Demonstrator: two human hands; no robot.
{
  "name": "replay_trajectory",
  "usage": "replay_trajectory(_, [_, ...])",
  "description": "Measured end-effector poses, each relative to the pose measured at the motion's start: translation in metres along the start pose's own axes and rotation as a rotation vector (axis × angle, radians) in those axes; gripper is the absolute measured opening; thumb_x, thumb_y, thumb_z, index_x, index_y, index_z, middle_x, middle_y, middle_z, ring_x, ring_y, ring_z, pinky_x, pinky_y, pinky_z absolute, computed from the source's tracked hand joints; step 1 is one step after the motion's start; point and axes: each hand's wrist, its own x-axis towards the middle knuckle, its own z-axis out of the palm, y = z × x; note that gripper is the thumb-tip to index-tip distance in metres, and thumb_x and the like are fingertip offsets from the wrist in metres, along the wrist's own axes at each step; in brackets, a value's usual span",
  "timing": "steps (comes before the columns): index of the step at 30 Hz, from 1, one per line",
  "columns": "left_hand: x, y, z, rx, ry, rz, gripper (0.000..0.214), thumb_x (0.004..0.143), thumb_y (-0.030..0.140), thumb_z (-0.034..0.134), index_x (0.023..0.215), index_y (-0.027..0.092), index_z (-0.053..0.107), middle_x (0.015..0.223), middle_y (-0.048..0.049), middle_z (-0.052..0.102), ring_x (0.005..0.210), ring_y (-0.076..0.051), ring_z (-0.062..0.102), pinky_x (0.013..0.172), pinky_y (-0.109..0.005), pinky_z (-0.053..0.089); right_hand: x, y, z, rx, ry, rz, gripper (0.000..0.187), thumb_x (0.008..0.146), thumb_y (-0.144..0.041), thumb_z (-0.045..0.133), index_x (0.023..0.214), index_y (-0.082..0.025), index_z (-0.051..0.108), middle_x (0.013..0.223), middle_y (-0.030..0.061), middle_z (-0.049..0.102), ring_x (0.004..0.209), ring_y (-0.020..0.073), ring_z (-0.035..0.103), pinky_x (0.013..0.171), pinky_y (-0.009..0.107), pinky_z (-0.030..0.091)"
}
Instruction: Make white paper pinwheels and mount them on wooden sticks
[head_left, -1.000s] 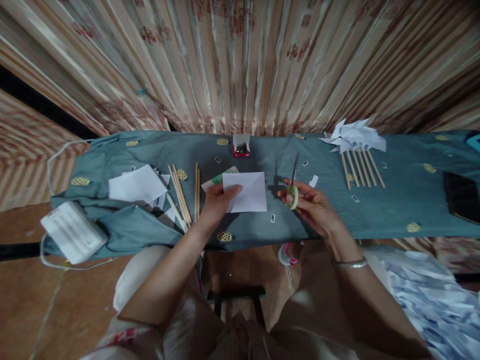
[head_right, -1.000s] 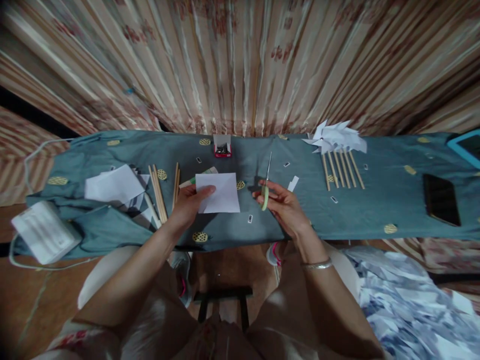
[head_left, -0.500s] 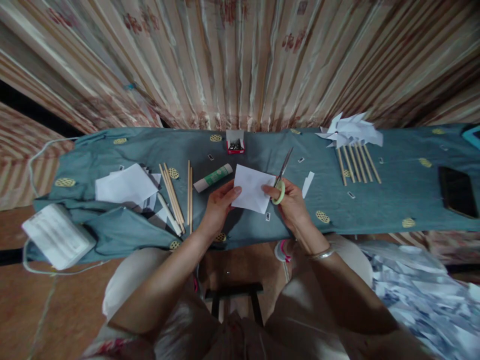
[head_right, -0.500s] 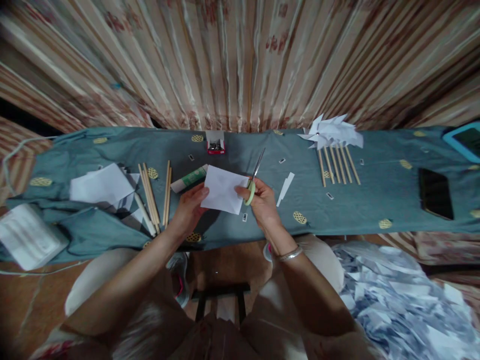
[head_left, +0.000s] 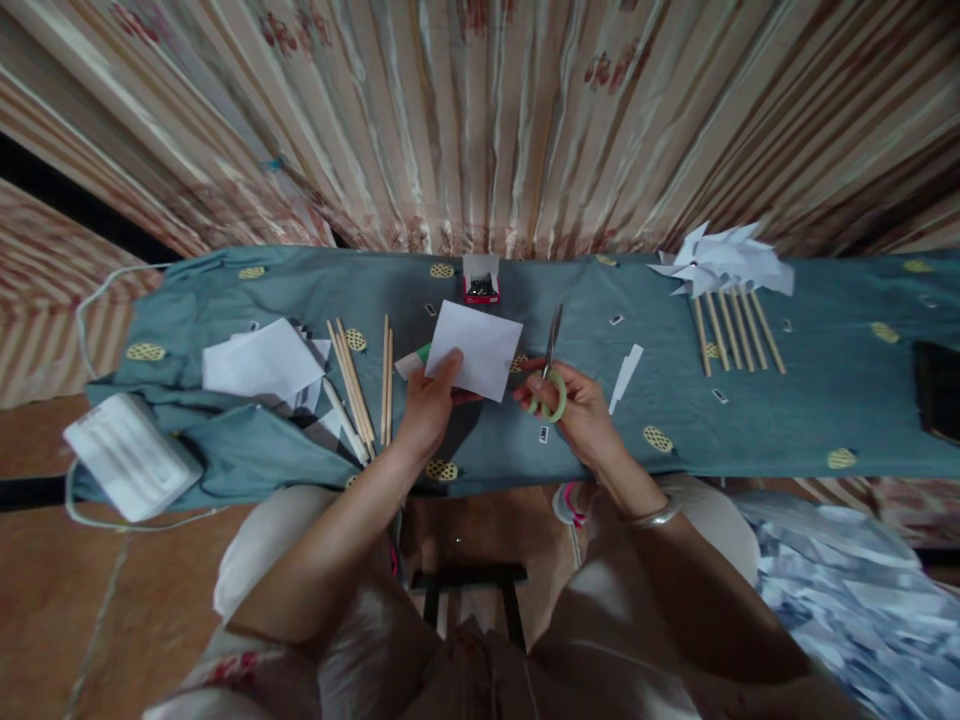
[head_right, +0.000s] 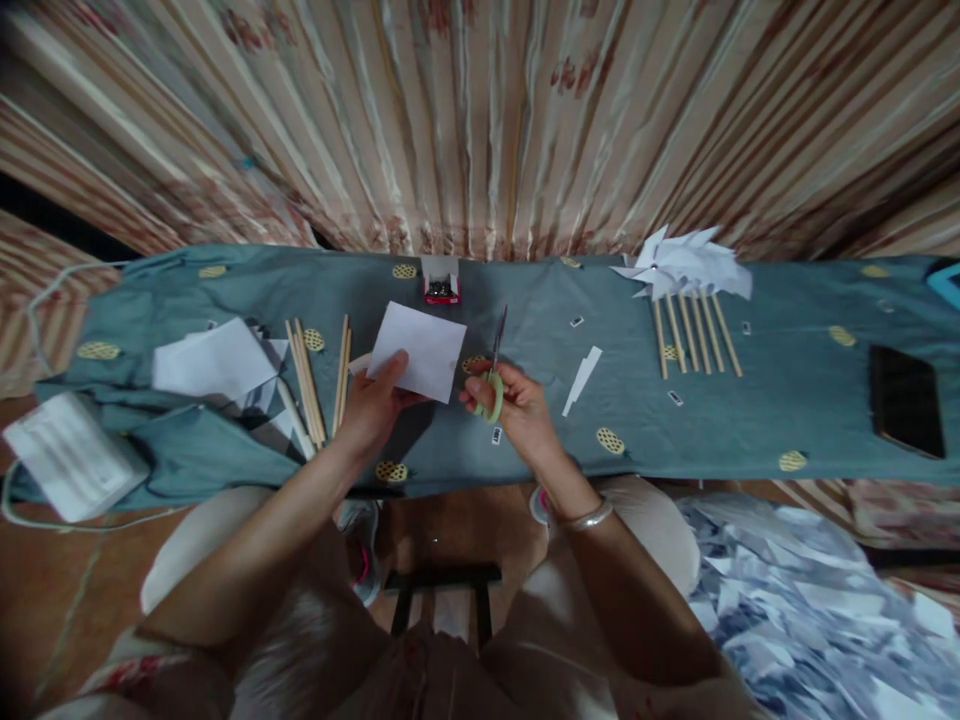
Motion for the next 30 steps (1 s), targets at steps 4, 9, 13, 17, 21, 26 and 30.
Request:
replay_trajectory(4, [0.013,0.011,-0.008,-0.036,0.09,0.04,0.037,0.069,0.046,0.081,0.086,0.016,0.067,0.086,-0.0078,0.074,0.092,-0.027,0.072,0.071,-0.034,0.062,-0.013,0.004,-0.006,-0.15,-0.232,0.074,0.047,0.072,-0.059,0.079,0.097,-0.02,0.072,0.071,0.0011,0.071,0.062,0.0137,0.062,0.055,0.026,0.049])
replay_trajectory(9, [0.017,0.013,-0.009,-0.075,0.111,0.058,0.027,0.074,0.038,0.076,0.087,0.016,0.067,0.086,-0.0071,0.074,0.092,-0.027,0.073,0.071,-0.035,0.063,-0.027,0.007,-0.005,-0.229,-0.399,0.165,0.038,0.075,-0.051,0.079,0.093,-0.019,0.072,0.068,-0.0011,0.066,0.058,0.0118,0.06,0.054,0.024,0.049])
replay_trajectory(13, [0.015,0.01,-0.008,-0.081,0.061,0.048,0.028,0.075,0.04,0.077,0.085,0.015,0.068,0.083,-0.0082,0.074,0.089,-0.028,0.073,0.071,-0.036,0.063,-0.028,0.007,-0.004,-0.205,-0.415,0.185,0.038,0.072,-0.051,0.081,0.091,-0.02,0.072,0.064,-0.0032,0.063,0.055,0.01,0.057,0.053,0.023,0.048])
replay_trajectory(17, [0.013,0.007,-0.007,-0.084,0.044,0.034,0.027,0.076,0.04,0.077,0.083,0.015,0.068,0.085,-0.0084,0.074,0.091,-0.028,0.073,0.075,-0.039,0.062,-0.026,0.009,-0.004,-0.194,-0.405,0.2,0.041,0.069,-0.053,0.083,0.091,-0.02,0.074,0.063,-0.0031,0.063,0.053,0.0094,0.055,0.052,0.023,0.047])
replay_trajectory(21, [0.012,0.007,-0.005,-0.073,0.066,0.021,0.024,0.077,0.038,0.076,0.082,0.016,0.067,0.084,-0.007,0.073,0.089,-0.028,0.073,0.074,-0.039,0.062,-0.026,0.012,-0.004,-0.176,-0.377,0.2,0.042,0.067,-0.054,0.084,0.089,-0.02,0.074,0.062,-0.0035,0.063,0.052,0.0087,0.054,0.05,0.022,0.045])
replay_trajectory(26, [0.011,0.006,-0.005,-0.074,0.055,0.011,0.028,0.076,0.041,0.078,0.08,0.015,0.067,0.081,-0.0065,0.073,0.085,-0.026,0.073,0.073,-0.037,0.061,-0.027,0.014,-0.003,-0.181,-0.361,0.198,0.043,0.068,-0.056,0.083,0.088,-0.02,0.074,0.06,-0.0036,0.062,0.05,0.0086,0.053,0.049,0.022,0.043])
replay_trajectory(30, [0.011,0.006,-0.005,-0.073,0.038,0.023,0.028,0.077,0.04,0.077,0.081,0.014,0.066,0.079,-0.0064,0.072,0.08,-0.024,0.072,0.072,-0.037,0.061,-0.027,0.014,-0.002,-0.152,-0.359,0.206,0.042,0.068,-0.055,0.083,0.088,-0.019,0.074,0.059,-0.0044,0.06,0.05,0.0078,0.051,0.048,0.021,0.042])
